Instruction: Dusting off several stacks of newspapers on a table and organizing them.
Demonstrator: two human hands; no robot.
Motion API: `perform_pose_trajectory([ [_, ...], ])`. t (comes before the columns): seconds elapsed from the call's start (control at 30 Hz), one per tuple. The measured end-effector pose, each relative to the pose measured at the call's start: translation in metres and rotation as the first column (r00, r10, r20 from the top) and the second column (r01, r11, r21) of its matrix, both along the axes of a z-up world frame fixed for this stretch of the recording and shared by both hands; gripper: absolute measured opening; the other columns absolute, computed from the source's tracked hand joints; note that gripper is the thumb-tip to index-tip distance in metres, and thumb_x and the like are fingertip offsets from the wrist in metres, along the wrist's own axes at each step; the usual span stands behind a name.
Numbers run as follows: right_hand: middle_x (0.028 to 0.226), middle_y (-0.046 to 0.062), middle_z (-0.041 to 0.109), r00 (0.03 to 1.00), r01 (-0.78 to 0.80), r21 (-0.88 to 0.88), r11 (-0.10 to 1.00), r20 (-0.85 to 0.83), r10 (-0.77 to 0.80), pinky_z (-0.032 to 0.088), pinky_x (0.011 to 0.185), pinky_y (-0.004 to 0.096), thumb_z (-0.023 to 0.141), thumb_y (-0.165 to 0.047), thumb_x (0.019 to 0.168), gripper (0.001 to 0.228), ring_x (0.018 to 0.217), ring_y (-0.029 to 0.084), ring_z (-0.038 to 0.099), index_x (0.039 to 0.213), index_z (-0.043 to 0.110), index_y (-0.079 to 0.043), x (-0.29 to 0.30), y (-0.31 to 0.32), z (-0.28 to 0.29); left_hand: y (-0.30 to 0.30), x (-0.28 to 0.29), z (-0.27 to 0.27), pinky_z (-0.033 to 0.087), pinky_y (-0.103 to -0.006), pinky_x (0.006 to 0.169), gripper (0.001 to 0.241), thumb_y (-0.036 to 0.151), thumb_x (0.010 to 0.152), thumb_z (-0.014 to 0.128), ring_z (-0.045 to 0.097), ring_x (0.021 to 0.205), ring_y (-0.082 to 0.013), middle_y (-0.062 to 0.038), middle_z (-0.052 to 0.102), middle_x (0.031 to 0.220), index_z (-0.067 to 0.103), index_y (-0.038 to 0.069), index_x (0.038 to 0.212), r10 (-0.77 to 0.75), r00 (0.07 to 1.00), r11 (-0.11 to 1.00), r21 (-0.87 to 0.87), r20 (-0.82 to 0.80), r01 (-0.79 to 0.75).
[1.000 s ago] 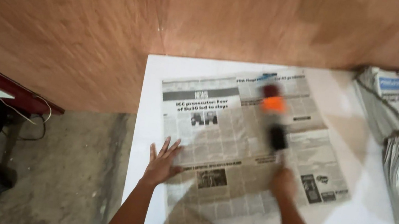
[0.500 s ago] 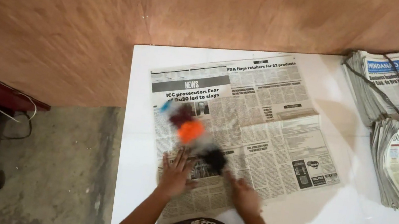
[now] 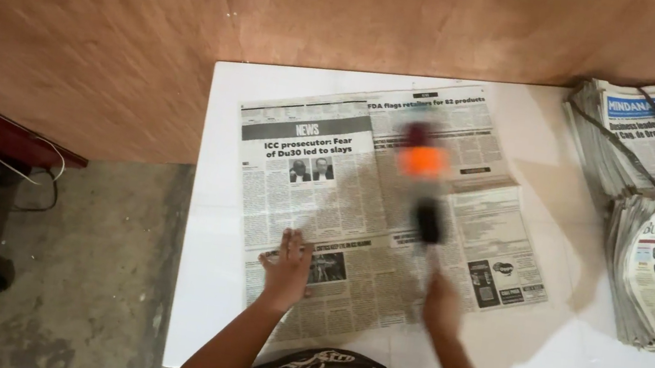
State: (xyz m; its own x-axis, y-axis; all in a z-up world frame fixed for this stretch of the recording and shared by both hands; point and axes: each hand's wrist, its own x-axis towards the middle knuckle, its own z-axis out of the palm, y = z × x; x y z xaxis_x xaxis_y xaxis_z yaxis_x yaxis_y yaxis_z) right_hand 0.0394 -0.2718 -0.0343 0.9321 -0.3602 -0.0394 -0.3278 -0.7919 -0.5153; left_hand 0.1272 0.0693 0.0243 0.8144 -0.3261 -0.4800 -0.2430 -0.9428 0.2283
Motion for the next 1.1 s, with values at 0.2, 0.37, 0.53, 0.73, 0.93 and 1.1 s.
perform_pose_trajectory([
  [0.2, 0.09, -0.002, 0.067, 0.832, -0.536, -0.38, 0.753, -0.086, 0.549, 0.058, 0.048, 0.04, 0.049, -0.02, 0.094, 0.058, 0.058, 0.024, 0.072, 0.148, 0.049, -0.041, -0.009, 0.068, 0.045, -0.008, 0.015, -0.098, 0.038, -0.0847, 0.089, 0.106, 0.008, 0.064, 0.094, -0.002, 0.156, -0.0465, -0.027, 0.009, 0.167, 0.034, 0.012, 0.151, 0.07, 0.997, 0.987, 0.142, 0.012, -0.071],
  [0.37, 0.089, 0.003, 0.069, 0.885, -0.408, -0.415, 0.813, 0.038, 0.464, 0.057, 0.051, 0.043, 0.056, -0.021, 0.087, 0.059, 0.065, 0.027, 0.073, 0.144, 0.058, -0.038, 0.004, -0.046, -0.019, -0.009, 0.014, -0.036, 0.035, -0.0867, 0.093, 0.104, 0.002, 0.067, 0.088, -0.004, 0.157, -0.0443, -0.024, 0.006, 0.169, 0.03, 0.014, 0.153, 0.157, 0.987, 0.987, 0.044, -0.02, -0.156],
  [0.53, 0.09, 0.015, 0.069, 0.99, -0.14, -0.489, 0.861, -0.046, 0.135, 0.061, 0.059, 0.053, 0.052, -0.013, 0.091, 0.071, 0.071, 0.037, 0.075, 0.16, 0.046, -0.032, 0.007, -0.115, 0.029, -0.022, 0.01, -0.026, 0.025, -0.0903, 0.099, 0.102, -0.004, 0.072, 0.082, -0.008, 0.159, -0.0404, -0.021, 0.001, 0.171, 0.027, 0.015, 0.156, 0.23, 0.972, 0.972, 0.058, -0.052, -0.227],
  [0.73, 0.101, 0.012, 0.074, 1.0, -0.019, -0.313, 0.949, 0.007, 0.023, 0.06, 0.072, 0.052, 0.057, -0.023, 0.091, 0.061, 0.085, 0.036, 0.077, 0.151, 0.055, -0.032, 0.013, -0.124, -0.028, -0.111, -0.007, 0.058, 0.01, -0.0784, 0.116, 0.086, 0.045, 0.098, 0.063, -0.002, 0.159, -0.0376, -0.02, 0.004, 0.171, 0.018, 0.014, 0.165, 0.134, 0.988, 0.983, 0.119, 0.075, -0.142],
  [0.93, 0.09, 0.0, 0.066, 0.831, -0.519, -0.47, 0.714, -0.08, 0.551, 0.059, 0.048, 0.044, 0.054, -0.022, 0.089, 0.041, 0.062, 0.028, 0.074, 0.128, 0.06, -0.035, 0.035, -0.097, 0.047, -0.172, -0.015, 0.031, -0.004, -0.0887, 0.106, 0.093, 0.053, 0.084, 0.074, -0.012, 0.157, -0.0427, -0.014, 0.01, 0.172, 0.03, 0.025, 0.16, -0.097, 0.995, 0.98, -0.172, 0.038, 0.103],
  [1.1, 0.091, 0.014, 0.073, 0.991, -0.023, -0.211, 0.977, -0.134, -0.006, 0.058, 0.072, 0.056, 0.051, -0.036, 0.102, 0.026, 0.089, 0.042, 0.075, 0.107, 0.067, -0.016, 0.065, -0.244, -0.053, -0.178, -0.01, 0.023, 0.002, -0.0903, 0.107, 0.097, 0.044, 0.077, 0.085, -0.006, 0.158, -0.0413, -0.004, 0.002, 0.174, 0.032, 0.032, 0.158, -0.086, 0.995, 0.982, -0.165, 0.047, 0.092],
])
